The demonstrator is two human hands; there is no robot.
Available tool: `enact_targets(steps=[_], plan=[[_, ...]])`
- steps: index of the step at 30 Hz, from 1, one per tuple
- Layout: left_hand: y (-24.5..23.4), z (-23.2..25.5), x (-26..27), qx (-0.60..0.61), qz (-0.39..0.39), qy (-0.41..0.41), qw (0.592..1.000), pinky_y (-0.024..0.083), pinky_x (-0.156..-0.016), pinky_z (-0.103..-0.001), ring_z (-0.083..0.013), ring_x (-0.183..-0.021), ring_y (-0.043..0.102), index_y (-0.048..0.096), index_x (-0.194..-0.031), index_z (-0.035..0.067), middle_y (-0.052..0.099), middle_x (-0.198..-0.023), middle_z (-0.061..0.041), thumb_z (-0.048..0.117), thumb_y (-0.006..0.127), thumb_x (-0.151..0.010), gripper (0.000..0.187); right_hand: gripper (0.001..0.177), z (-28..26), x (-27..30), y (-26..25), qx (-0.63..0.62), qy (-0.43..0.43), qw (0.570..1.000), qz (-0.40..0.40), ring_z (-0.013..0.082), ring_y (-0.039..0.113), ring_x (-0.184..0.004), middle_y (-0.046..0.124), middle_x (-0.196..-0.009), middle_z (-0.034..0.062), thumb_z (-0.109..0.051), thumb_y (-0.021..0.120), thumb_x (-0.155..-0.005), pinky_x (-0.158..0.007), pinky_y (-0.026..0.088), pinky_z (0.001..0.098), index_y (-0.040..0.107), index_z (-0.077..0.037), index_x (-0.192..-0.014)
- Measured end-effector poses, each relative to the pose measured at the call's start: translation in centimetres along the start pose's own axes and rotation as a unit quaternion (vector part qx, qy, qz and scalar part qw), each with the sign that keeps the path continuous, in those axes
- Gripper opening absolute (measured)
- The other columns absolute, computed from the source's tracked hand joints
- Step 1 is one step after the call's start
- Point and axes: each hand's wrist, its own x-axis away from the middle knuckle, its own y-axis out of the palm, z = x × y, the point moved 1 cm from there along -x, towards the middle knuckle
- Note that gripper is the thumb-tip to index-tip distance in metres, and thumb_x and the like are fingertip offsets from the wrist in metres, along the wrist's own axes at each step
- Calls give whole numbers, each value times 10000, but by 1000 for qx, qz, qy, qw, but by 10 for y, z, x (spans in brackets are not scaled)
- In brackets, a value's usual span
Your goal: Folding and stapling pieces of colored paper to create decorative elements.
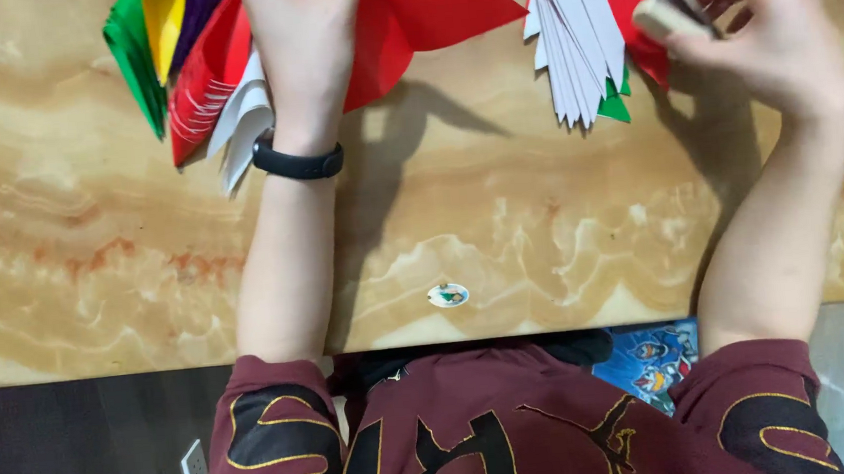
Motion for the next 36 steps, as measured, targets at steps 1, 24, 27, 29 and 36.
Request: enact_targets(steps=[1, 24, 27, 29, 36], plan=[[2, -1, 3, 2, -1, -3, 1000, 572, -672, -265, -151, -749, 664, 692, -1018, -43, 744, -901, -102, 100, 730, -930, 172, 438, -6, 2, -1, 1, 3, 1000, -3, 322, 640, -876, 701, -1173, 285, -23, 882, -1023, -727, 531, 403, 736, 206, -1366], [10, 21, 34, 163, -144, -76, 973, 586, -851, -250, -138, -910, 693, 619, -1063, 12, 717, -1015, -82, 7, 679, -986, 97, 330, -140, -58, 33, -244, -86, 965, 41, 285, 559, -1120, 596, -1251, 172, 78, 777, -903, -915, 441, 363, 636, 70, -1202], [-1, 34, 45, 111, -181, -7, 977, 552, -1071, -370, -250, -1193, 668, 608, -1022, 47, 693, -1196, -78, -126, 612, -854, 241, 164, -146, -50, 26, -234, -130, 957, 110, 356, 587, -1178, 643, -1244, 228, 172, 718, -910, -1051, 467, 433, 630, 112, -1035], [-10, 43, 49, 18, -193, 73, 978, 516, -1031, -384, -254, -1147, 611, 646, -970, 42, 677, -1189, -60, -131, 711, -817, 240, 228, -151, -37, 26, -170, -173, 958, 152, 386, 553, -1212, 632, -1252, 227, 172, 781, -843, -1063, 465, 479, 638, 97, -1004], [-25, 4, 80, -290, -325, 289, 852, 508, -910, -396, -247, -1091, 662, 644, -1039, 108, 709, -1097, -48, -50, 669, -827, 265, 82, -154, -3, 84, 75, -352, 921, 149, 332, 697, -1143, 726, -1180, 142, -155, 680, -972, -976, 479, 491, 647, -106, -915]])
